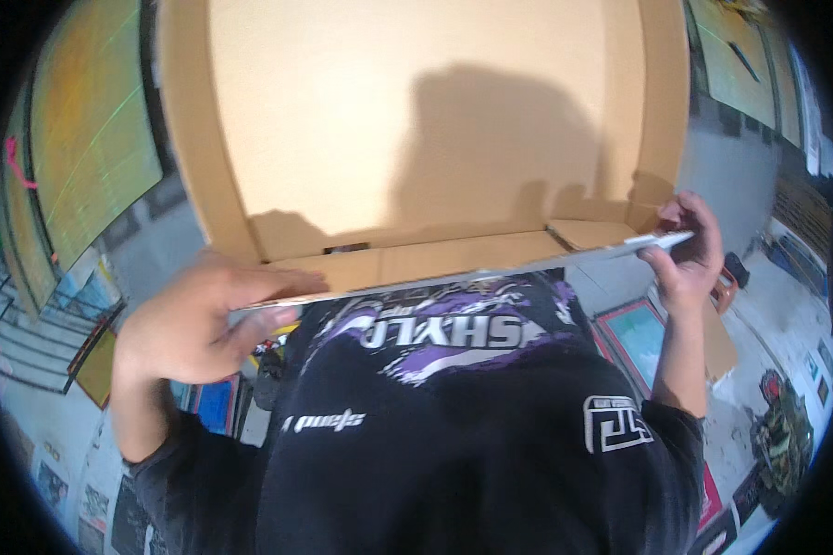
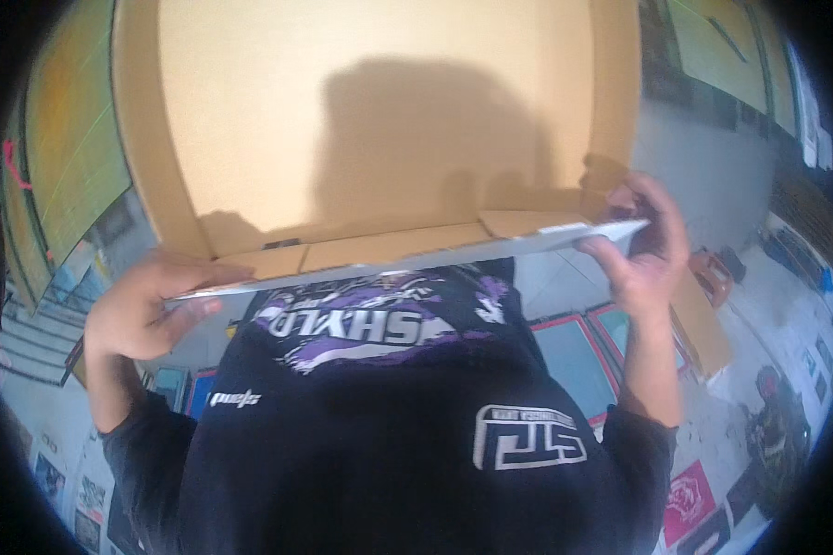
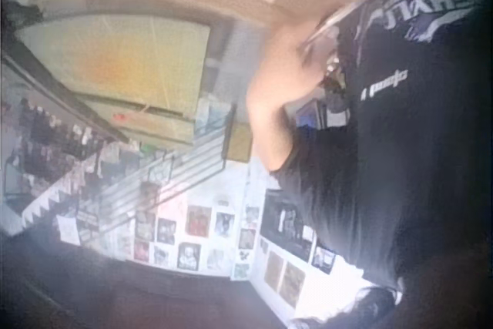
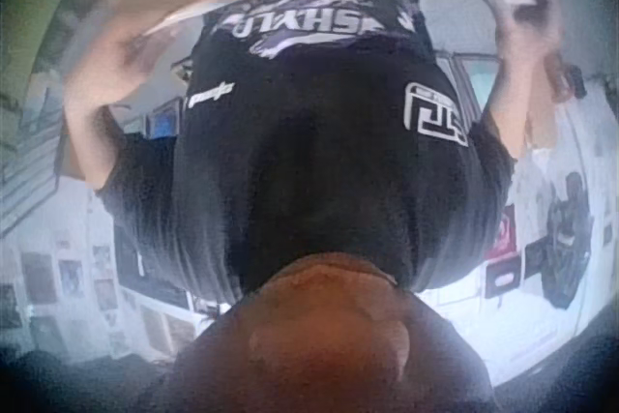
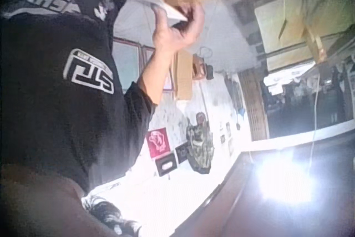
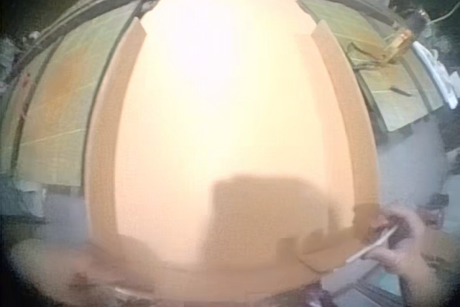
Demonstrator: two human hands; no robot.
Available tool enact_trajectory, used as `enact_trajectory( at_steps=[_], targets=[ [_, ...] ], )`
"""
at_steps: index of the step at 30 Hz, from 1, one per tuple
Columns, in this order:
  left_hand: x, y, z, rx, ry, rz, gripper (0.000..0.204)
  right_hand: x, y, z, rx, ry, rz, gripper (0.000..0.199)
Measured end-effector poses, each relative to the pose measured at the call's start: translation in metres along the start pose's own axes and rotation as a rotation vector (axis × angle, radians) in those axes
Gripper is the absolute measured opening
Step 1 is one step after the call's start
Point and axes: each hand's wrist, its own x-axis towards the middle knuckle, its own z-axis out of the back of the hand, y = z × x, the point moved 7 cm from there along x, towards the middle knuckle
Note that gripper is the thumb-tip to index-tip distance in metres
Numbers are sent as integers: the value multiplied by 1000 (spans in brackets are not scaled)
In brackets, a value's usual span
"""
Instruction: The person assembles flat cardboard sheets into rectangular boxes by folding and interlocking the flaps. They handle multiple sheets, fold the sides, and secure the tabs to form complete boxes, then place the finished boxes on a nearby surface.
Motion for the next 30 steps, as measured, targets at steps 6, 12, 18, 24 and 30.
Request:
enact_trajectory(
  at_steps=[6,12,18,24,30],
  targets=[
    [-5,2,14,374,-465,142,34,4,32,-21,-497,-16,315,49],
    [-16,-18,-20,1017,-767,-218,34,-19,30,-38,-836,84,588,35],
    [-4,17,-61,1063,-955,-212,28,-18,18,-52,-803,35,672,35],
    [6,5,-43,869,-843,-185,34,-9,25,-65,-843,185,680,27],
    [4,3,-42,712,-764,-205,38,2,42,-73,-676,314,576,31]
  ],
)
